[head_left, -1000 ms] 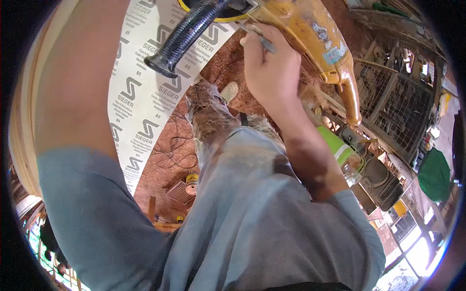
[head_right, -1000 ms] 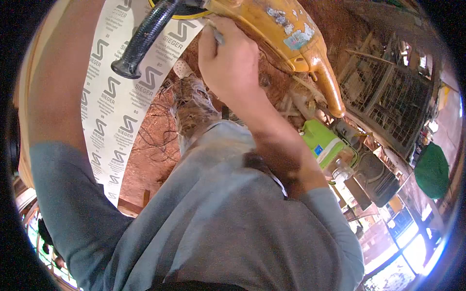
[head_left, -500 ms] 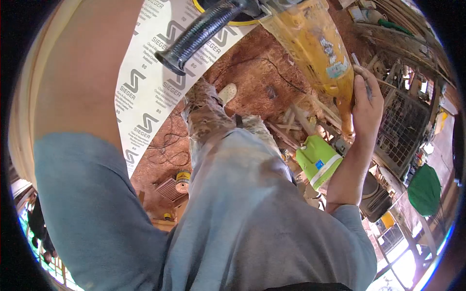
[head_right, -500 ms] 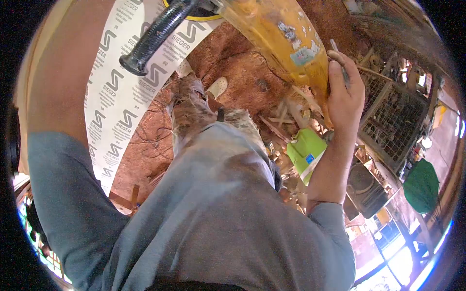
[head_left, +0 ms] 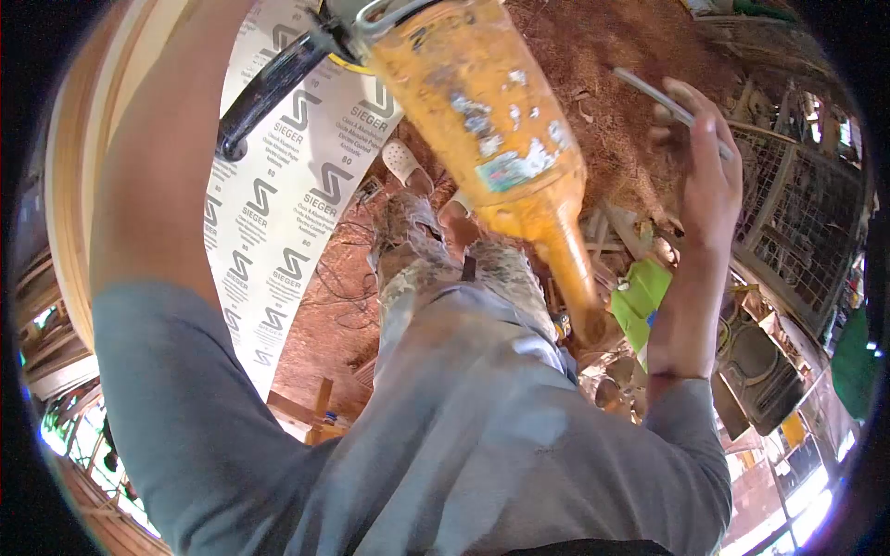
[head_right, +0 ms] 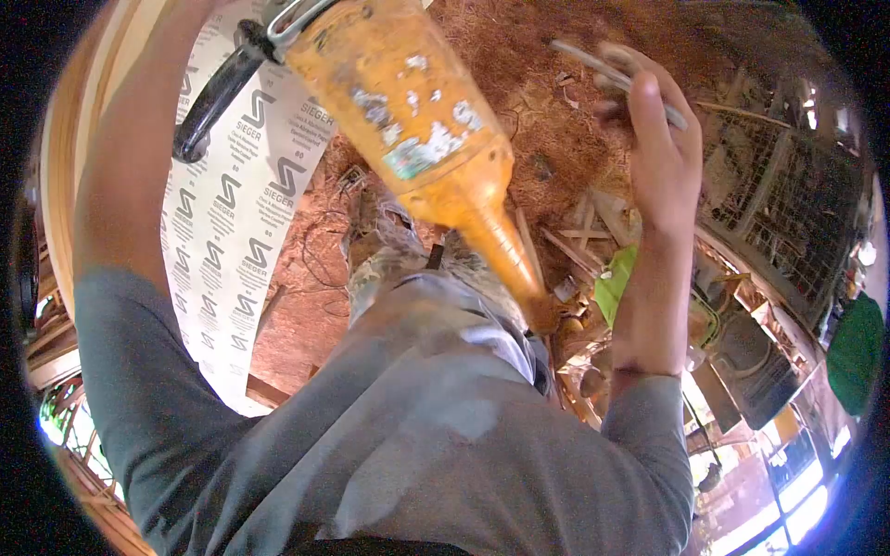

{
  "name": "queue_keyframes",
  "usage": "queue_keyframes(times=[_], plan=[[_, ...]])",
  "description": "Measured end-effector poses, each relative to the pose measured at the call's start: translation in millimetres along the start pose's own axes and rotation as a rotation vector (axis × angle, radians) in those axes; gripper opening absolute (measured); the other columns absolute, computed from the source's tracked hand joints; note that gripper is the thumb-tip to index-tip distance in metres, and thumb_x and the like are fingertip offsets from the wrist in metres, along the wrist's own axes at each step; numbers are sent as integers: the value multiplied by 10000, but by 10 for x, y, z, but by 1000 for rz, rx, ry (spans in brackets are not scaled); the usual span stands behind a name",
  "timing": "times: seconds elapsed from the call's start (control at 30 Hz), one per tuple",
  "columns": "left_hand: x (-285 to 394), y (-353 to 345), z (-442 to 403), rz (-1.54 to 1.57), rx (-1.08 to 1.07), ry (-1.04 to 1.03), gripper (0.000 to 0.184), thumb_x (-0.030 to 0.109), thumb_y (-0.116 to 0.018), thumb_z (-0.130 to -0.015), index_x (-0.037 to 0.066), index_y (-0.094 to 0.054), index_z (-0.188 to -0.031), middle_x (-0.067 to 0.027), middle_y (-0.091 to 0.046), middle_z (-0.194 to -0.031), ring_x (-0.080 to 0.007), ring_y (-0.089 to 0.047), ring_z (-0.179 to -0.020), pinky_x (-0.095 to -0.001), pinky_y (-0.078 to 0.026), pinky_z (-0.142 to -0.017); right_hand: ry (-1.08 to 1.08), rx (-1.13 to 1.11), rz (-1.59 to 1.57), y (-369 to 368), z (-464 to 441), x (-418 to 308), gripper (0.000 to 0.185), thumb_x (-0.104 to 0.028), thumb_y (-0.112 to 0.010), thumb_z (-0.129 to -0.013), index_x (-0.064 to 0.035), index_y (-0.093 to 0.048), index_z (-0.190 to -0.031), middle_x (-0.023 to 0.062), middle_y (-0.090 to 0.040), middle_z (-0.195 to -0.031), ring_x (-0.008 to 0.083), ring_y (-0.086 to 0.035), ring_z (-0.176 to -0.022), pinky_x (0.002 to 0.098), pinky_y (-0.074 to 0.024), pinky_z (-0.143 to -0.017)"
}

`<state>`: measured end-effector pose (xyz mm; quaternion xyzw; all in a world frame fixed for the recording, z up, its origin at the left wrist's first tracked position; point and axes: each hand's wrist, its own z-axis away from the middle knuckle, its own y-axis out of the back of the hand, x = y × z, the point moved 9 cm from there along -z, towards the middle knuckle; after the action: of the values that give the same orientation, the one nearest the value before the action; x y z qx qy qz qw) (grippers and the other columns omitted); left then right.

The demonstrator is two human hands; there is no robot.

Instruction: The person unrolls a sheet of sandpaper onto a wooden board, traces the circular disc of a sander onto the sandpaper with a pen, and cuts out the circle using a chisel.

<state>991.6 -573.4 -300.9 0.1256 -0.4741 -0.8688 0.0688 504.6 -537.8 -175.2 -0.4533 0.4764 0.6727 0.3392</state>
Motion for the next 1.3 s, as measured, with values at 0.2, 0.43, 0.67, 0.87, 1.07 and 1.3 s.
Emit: queue_keyframes(times=[0.2, 0.43, 0.67, 0.87, 1.07, 1.3], plan=[[-299, -72, -476, -303, -58, -120, 341, 383, -692, -839, 85, -766, -989, -48, -718, -823, -193, -686, -787, -337, -530, -692, 56, 85, -189, -417, -263, 282, 271, -223, -579, -1030, -31, -688, -1187, 25, -699, -974, 73, -604, -885, 248, -487, -771], [-1350, -855, -1259, 1128, -272, -120, 234, 259, -698, -869, 27, -719, -888, 1, -642, -798, -126, -601, -713, -325, -472, -613, 268, 264, -447, -780, 211, 247, 205, -118, -588, -999, 9, -622, -1155, 115, -643, -978, 182, -602, -845, 310, -490, -767], [-1158, -441, -647, 996, 234, 122, 299, 301, -702, -854, 29, -625, -755, -49, -542, -594, -152, -478, -516, -363, -375, -454, 173, 225, -642, -1003, 369, 373, 237, -113, -628, -959, 1, -615, -1166, 158, -637, -1023, 320, -614, -904, 385, -482, -837], [-1051, -218, -534, 856, 134, 100, 293, 301, -696, -860, 25, -635, -782, -64, -563, -626, -161, -495, -540, -368, -391, -478, 233, 160, -670, -1160, 406, 372, 301, -133, -610, -964, -17, -599, -1243, 166, -661, -1059, 312, -634, -978, 411, -482, -879], [-1043, -92, -462, 819, 125, 94, 289, 300, -690, -867, 20, -645, -809, -79, -583, -658, -169, -512, -564, -372, -406, -501, 24, -94, -604, -1083, -232, 732, 255, -229, -642, -939, 0, -714, -1024, 165, -694, -797, 233, -697, -783, 363, -528, -740], [-977, -39, -533, 785, 114, 87, 288, 300, -684, -874, 15, -656, -840, -96, -608, -696, -179, -532, -592, -378, -424, -529, 103, -297, -262, -1349, -497, 432, 309, -282, -595, -927, -5, -715, -992, 237, -680, -839, 411, -670, -854, 476, -533, -807]])
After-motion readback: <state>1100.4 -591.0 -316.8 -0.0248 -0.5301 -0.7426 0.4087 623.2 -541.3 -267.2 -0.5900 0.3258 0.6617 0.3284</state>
